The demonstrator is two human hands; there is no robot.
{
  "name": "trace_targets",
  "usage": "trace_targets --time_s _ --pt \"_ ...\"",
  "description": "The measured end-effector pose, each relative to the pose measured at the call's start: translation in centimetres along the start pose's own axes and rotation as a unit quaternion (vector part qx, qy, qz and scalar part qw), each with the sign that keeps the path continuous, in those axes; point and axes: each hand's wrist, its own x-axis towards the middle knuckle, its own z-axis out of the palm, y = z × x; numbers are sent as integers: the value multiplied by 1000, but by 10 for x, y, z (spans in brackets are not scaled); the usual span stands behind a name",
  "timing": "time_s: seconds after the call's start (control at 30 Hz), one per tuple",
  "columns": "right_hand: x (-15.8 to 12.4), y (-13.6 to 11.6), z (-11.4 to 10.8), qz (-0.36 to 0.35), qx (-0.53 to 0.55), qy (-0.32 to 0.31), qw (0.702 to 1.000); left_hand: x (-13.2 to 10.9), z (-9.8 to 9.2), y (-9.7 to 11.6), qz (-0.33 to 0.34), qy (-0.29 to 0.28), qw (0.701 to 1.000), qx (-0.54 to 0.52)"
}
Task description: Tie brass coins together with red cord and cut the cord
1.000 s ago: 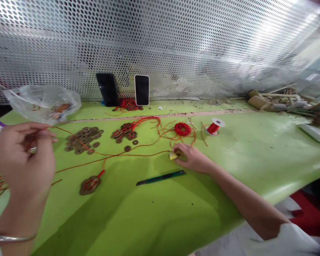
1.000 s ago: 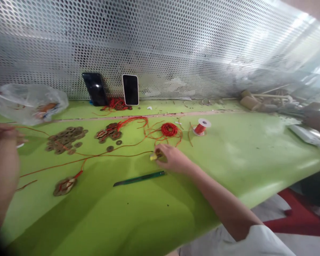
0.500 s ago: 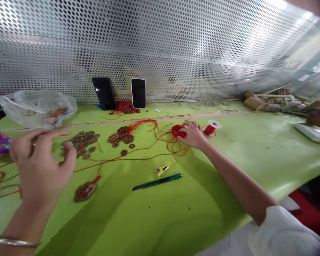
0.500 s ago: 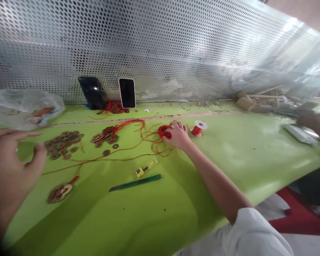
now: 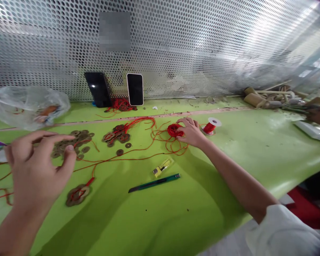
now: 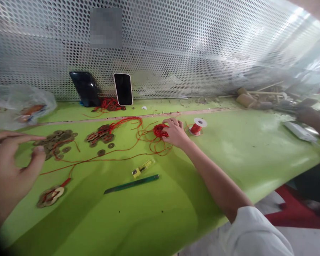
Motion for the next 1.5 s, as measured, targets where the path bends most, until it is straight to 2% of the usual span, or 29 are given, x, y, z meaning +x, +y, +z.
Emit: trace_targets --time_s 0.1,0.17,0.27,0.33,0.4,0.5,0.7,0.77,0.83,0.9,0.97,1.1,1.23,1.4,1.5 --pt "2 -2 3 2 2 5 1000 2 -3 8 66 8 998 21" --pt "3 -1 5 32 29 11 999 3 -6 14 78 0 997 24" --pt "4 1 6 85 134 39 987 4 -8 21 90 -12 996 25" --pt "5 0 3 108 243 68 962 3 -6 25 101 -28 994 22" --pt "6 -5 -2 134 382 79 911 -1 -1 29 109 -54 992 13" --pt "3 -17 -9 170 568 53 803 -8 7 42 119 -106 987 -14" --pt "-11 -38 -19 216 720 45 658 -22 17 96 112 -238 947 -182" --pt "-15 -42 -22 223 749 38 623 -26 21 118 112 -284 929 -209" --pt "-18 -46 -25 226 764 30 604 -28 27 138 113 -318 913 -228" --pt "-21 -48 -27 222 776 22 590 -28 35 154 113 -326 907 -242" --pt "-22 -48 -28 208 781 15 589 -26 43 165 114 -316 907 -253" --pt "-24 -46 -24 177 757 1 629 -18 57 175 108 -302 910 -264" --pt "-24 -45 -18 194 752 3 630 -10 68 180 102 -283 917 -262" --pt "-26 -46 -24 97 734 -5 673 -2 77 183 119 -240 933 -242" --pt "-27 -47 -29 83 714 -14 695 2 79 182 132 -228 934 -242"
